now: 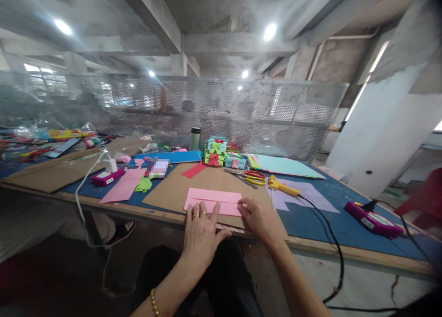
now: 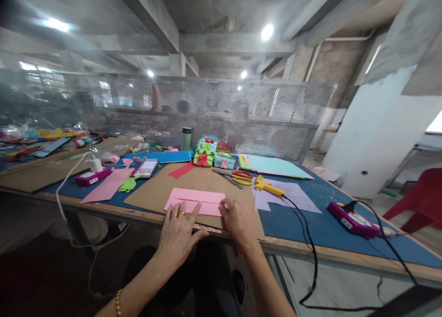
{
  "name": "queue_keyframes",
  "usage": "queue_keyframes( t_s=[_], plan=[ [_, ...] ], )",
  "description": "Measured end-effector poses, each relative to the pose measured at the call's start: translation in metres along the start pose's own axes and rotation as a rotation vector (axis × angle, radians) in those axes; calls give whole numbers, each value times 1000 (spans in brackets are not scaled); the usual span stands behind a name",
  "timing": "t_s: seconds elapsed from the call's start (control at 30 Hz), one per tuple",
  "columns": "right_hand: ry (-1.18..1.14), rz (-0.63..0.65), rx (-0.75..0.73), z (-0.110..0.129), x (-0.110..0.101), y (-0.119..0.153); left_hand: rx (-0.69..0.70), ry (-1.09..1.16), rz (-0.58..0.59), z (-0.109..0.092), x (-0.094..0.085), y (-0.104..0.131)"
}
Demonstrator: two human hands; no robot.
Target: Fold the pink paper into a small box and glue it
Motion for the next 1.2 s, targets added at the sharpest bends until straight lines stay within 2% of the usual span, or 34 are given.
queue_keyframes(
  t_s=[0.17, 0.67, 1.13, 1.2],
  plan=[
    [9, 12, 14, 2, -2, 1, -5, -28, -23, 0, 1, 1],
    [-12, 9, 11, 1, -3, 1, 9, -25, 19, 0, -4, 1],
    [-54, -55, 29, -3, 2, 3, 120, -3, 111, 9, -17, -9],
    [-63, -119, 51, -5, 3, 8, 122, -14, 108, 8, -17, -9]
  ],
)
Point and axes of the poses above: each hand's wrist, its own y-axis away from the middle knuckle, its own x-axis out of the palm, z = x × y, the point moved 2 cm from there along -y, towards the middle knuckle, and after that the axes turned 12 degrees about z, right-handed, at the moved point
